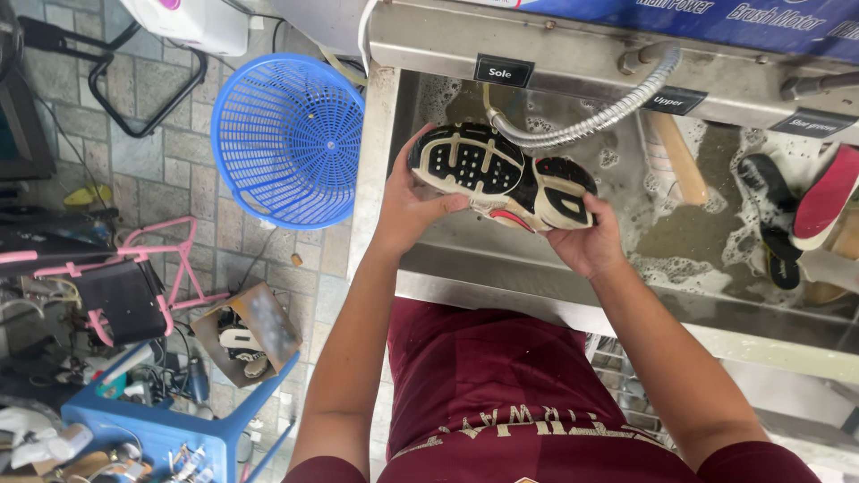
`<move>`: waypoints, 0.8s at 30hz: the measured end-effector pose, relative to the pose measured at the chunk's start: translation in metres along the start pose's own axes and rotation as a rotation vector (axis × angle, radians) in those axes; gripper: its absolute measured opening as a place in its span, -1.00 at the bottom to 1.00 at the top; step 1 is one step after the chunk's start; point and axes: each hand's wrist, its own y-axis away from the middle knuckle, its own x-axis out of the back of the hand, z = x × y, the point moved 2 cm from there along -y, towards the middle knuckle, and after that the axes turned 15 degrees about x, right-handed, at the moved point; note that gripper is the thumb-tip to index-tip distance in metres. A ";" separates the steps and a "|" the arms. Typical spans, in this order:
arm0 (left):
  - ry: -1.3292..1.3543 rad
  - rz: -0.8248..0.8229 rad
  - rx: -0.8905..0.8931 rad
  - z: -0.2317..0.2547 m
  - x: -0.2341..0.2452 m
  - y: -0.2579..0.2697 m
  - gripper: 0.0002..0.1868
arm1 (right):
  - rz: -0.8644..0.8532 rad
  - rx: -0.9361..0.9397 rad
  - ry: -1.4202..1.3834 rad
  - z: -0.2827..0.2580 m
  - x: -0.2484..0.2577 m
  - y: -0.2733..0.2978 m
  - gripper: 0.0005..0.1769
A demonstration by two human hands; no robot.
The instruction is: The person scrubs a white and pink sneaker with a brush and rinses it under a hose in a sink. They then use a spray bottle to apply liquid to the sole and continue scrubbing and rinsing the shoe.
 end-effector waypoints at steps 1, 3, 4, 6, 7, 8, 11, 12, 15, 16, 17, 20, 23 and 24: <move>0.017 -0.023 0.009 0.000 0.006 -0.011 0.15 | -0.027 0.004 0.002 0.003 -0.004 -0.005 -0.28; 0.051 -0.066 0.032 -0.001 0.020 -0.036 0.15 | -0.079 0.010 0.004 0.010 -0.015 -0.015 -0.28; 0.048 -0.072 0.037 -0.001 0.027 -0.050 0.13 | -0.075 0.020 0.005 0.012 -0.019 -0.022 -0.29; 0.040 -0.085 0.055 -0.001 0.044 -0.074 0.07 | -0.061 0.038 0.003 0.019 -0.031 -0.034 -0.31; 0.030 -0.098 0.082 -0.001 0.052 -0.085 0.02 | -0.010 0.054 0.025 0.023 -0.037 -0.040 -0.31; 0.021 -0.112 0.108 -0.001 0.059 -0.095 -0.04 | 0.041 0.068 0.046 0.026 -0.042 -0.046 -0.31; 0.015 -0.138 0.118 -0.002 0.075 -0.134 -0.11 | 0.039 0.147 0.041 0.023 -0.060 -0.067 -0.29; 0.018 -0.140 0.119 -0.006 0.080 -0.145 -0.12 | 0.020 0.173 0.026 0.022 -0.064 -0.072 -0.28; -0.010 -0.247 0.212 -0.016 0.094 -0.176 -0.49 | 0.129 0.174 0.011 0.020 -0.068 -0.088 -0.30; -0.006 -0.251 0.207 -0.019 0.098 -0.185 -0.49 | 0.168 0.200 0.040 0.018 -0.070 -0.094 -0.31; -0.002 -0.250 0.202 -0.022 0.100 -0.192 -0.49 | 0.206 0.222 0.069 0.016 -0.069 -0.100 -0.33; -0.001 -0.262 0.215 -0.030 0.104 -0.207 -0.51 | 0.112 0.249 0.044 0.009 -0.068 -0.109 -0.33; 0.054 -0.273 0.235 -0.033 0.103 -0.208 -0.49 | 0.013 0.264 0.039 0.003 -0.060 -0.118 -0.33; 0.080 -0.277 0.242 -0.031 0.101 -0.205 -0.48 | -0.002 0.273 0.048 0.002 -0.058 -0.119 -0.33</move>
